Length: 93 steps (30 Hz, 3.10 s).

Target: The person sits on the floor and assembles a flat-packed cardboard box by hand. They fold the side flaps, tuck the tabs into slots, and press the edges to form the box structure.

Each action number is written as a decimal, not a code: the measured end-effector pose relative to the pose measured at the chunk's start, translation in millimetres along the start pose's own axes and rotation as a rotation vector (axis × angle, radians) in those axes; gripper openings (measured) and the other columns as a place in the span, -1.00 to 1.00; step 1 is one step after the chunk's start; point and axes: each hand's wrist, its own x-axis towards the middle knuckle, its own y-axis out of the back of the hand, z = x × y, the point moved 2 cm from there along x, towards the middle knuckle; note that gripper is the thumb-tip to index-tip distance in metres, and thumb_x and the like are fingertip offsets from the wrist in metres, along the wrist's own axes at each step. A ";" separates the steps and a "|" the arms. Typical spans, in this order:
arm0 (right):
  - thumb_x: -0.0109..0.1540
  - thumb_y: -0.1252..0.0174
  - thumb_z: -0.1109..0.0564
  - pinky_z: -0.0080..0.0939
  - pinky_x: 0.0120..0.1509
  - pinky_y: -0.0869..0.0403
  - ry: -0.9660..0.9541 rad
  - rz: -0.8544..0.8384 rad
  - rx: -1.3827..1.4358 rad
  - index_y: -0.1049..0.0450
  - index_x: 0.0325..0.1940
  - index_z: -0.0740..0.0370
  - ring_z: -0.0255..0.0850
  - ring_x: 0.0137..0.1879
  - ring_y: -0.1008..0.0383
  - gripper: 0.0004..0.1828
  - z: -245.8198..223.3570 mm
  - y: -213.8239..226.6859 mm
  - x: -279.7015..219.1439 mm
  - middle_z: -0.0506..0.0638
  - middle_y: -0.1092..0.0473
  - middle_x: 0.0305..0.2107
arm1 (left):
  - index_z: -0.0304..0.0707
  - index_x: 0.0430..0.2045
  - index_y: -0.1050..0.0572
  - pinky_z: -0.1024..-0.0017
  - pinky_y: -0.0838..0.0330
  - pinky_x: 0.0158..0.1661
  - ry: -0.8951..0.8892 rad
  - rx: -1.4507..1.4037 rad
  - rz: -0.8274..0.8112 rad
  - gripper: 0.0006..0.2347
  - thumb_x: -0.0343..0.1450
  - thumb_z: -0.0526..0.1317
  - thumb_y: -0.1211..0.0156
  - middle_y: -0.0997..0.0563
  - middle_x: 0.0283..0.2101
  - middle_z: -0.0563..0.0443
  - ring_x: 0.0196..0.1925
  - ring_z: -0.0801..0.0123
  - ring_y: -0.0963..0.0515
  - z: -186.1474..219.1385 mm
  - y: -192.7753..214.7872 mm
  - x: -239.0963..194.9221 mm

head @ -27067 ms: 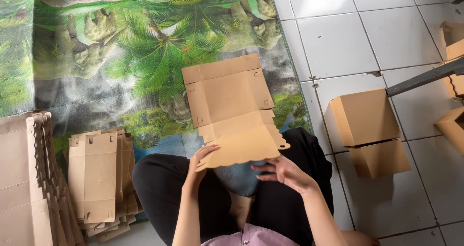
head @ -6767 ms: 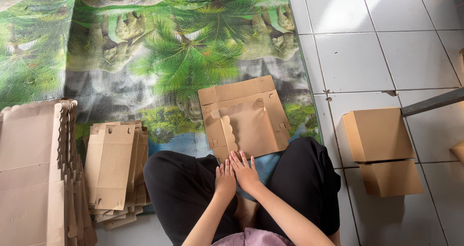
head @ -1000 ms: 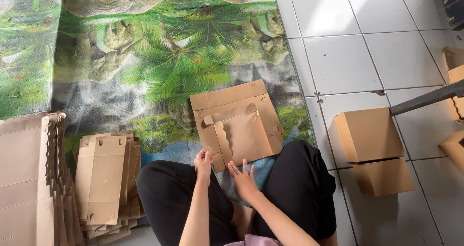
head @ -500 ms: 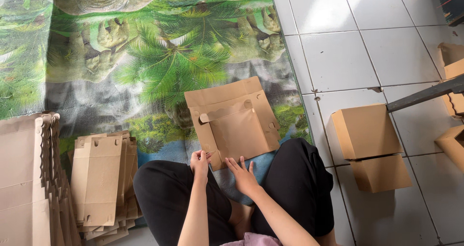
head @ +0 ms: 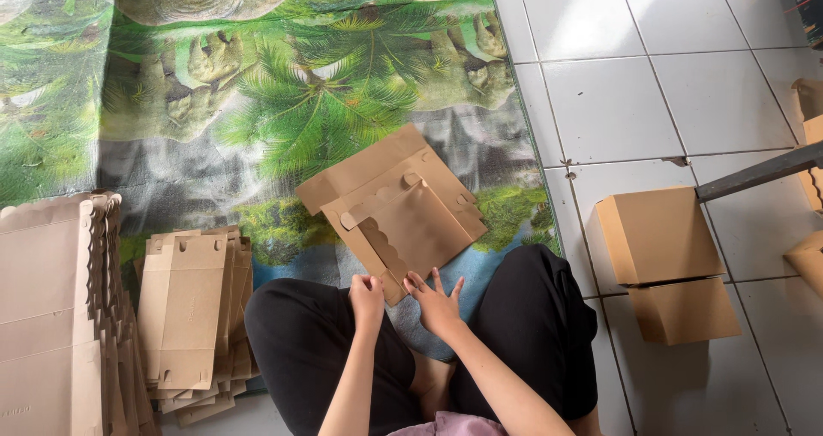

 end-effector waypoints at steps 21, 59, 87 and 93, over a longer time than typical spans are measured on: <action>0.10 -0.24 -0.11 0.04 0.19 -0.24 -0.002 0.396 0.025 -0.14 0.02 -0.01 -0.12 0.07 -0.15 -0.47 31.8 -48.0 94.4 -0.09 -0.13 -0.13 | -0.33 -0.34 -0.39 0.51 -0.52 -0.43 0.128 0.250 -0.264 -0.87 0.36 -0.25 0.01 -0.62 -0.47 -0.01 -0.42 0.35 -0.65 -3.6 -2.9 3.4; 0.14 0.16 0.44 0.42 0.41 0.13 0.022 0.381 -0.036 0.09 0.46 0.05 -0.03 0.49 0.19 -0.19 69.1 -49.7 88.4 -0.02 0.11 0.38 | -0.23 -0.08 -0.35 0.37 -0.51 -0.18 -0.512 0.392 -0.268 -0.69 0.29 -0.39 -0.06 -0.35 -0.11 -0.04 -0.15 0.24 -0.52 18.5 -17.1 -36.1; 0.15 0.16 0.39 0.34 0.45 0.15 -0.073 0.493 0.294 -0.29 0.26 -0.11 -0.19 0.41 -0.08 -0.35 113.5 -32.0 104.0 -0.19 -0.20 0.19 | -0.04 0.06 -0.33 0.39 -0.47 -0.13 -0.330 0.609 -0.266 -0.62 0.31 -0.31 -0.02 -0.39 -0.10 0.04 -0.04 0.22 -0.40 -13.6 -24.9 -21.6; 0.15 0.07 0.34 0.43 0.42 0.15 -0.077 0.443 0.159 -0.24 0.30 -0.09 -0.10 0.44 -0.01 -0.36 105.5 -40.2 102.6 -0.07 -0.14 0.19 | -0.06 -0.05 -0.39 0.35 -0.49 -0.13 -0.338 0.601 -0.343 -0.70 0.33 -0.28 0.02 -0.46 -0.13 -0.01 -0.06 0.13 -0.49 -13.1 -16.5 -21.4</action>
